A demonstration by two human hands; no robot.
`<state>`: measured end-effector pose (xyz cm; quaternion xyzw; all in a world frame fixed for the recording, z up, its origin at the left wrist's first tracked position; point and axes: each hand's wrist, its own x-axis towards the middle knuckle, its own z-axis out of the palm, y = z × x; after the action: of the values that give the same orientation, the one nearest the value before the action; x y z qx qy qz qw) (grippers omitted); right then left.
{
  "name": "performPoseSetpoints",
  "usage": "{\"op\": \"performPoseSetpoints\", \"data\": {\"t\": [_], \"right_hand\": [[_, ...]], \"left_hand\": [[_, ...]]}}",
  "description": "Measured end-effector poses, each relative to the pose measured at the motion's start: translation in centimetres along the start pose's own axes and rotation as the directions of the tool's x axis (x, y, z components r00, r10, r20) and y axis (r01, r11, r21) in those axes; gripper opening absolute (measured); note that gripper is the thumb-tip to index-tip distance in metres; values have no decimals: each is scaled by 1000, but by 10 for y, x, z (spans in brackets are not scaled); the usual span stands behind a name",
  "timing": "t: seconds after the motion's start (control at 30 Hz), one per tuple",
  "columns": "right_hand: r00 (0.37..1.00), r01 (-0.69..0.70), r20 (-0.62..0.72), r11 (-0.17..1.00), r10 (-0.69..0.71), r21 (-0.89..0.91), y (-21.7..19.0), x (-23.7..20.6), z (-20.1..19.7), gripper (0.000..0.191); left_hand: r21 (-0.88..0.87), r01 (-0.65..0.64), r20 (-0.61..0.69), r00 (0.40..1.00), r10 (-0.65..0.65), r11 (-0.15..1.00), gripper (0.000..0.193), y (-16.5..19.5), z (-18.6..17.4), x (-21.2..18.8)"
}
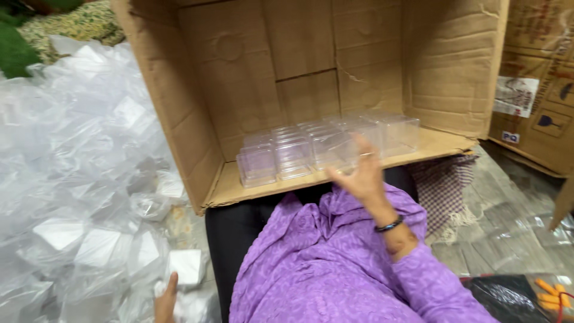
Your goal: The person sits on the floor and packs clear plastic boxes one at a time. They place a white foam insert into a plastic bag, insert a box into the bag, and place the bagged box into a large cardboard carton, repeating the cycle.
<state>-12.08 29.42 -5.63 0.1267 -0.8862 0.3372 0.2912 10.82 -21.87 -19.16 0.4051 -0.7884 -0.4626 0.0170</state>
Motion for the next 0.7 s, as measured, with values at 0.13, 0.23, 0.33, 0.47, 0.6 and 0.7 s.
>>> {"op": "performPoseSetpoints", "data": {"t": [0.13,0.23,0.33,0.47,0.6,0.7], "right_hand": [[999,-10,47,1000,11,-29,-45,1,45,102],[995,-31,87,990,43,-140,-59,9,44,104],[997,78,20,955,-76,-287,-70,8,22,106],[959,-103,280,849,-54,518,-96,3,11,83],[752,-468,549,291,-364,834,-118,-2,30,83],[752,-544,627,346,-203,765,-116,-9,30,53]], "left_hand": [[440,-53,-47,996,82,897,76,27,-5,15],[574,-156,-5,981,193,804,62,59,-28,23],[67,-340,4,940,340,938,50,107,-43,-6],[-539,-455,185,757,627,709,53,196,1,-75],[-815,-428,128,523,843,390,58,275,64,-120],[-775,-531,54,483,874,342,60,302,82,-134]]}}
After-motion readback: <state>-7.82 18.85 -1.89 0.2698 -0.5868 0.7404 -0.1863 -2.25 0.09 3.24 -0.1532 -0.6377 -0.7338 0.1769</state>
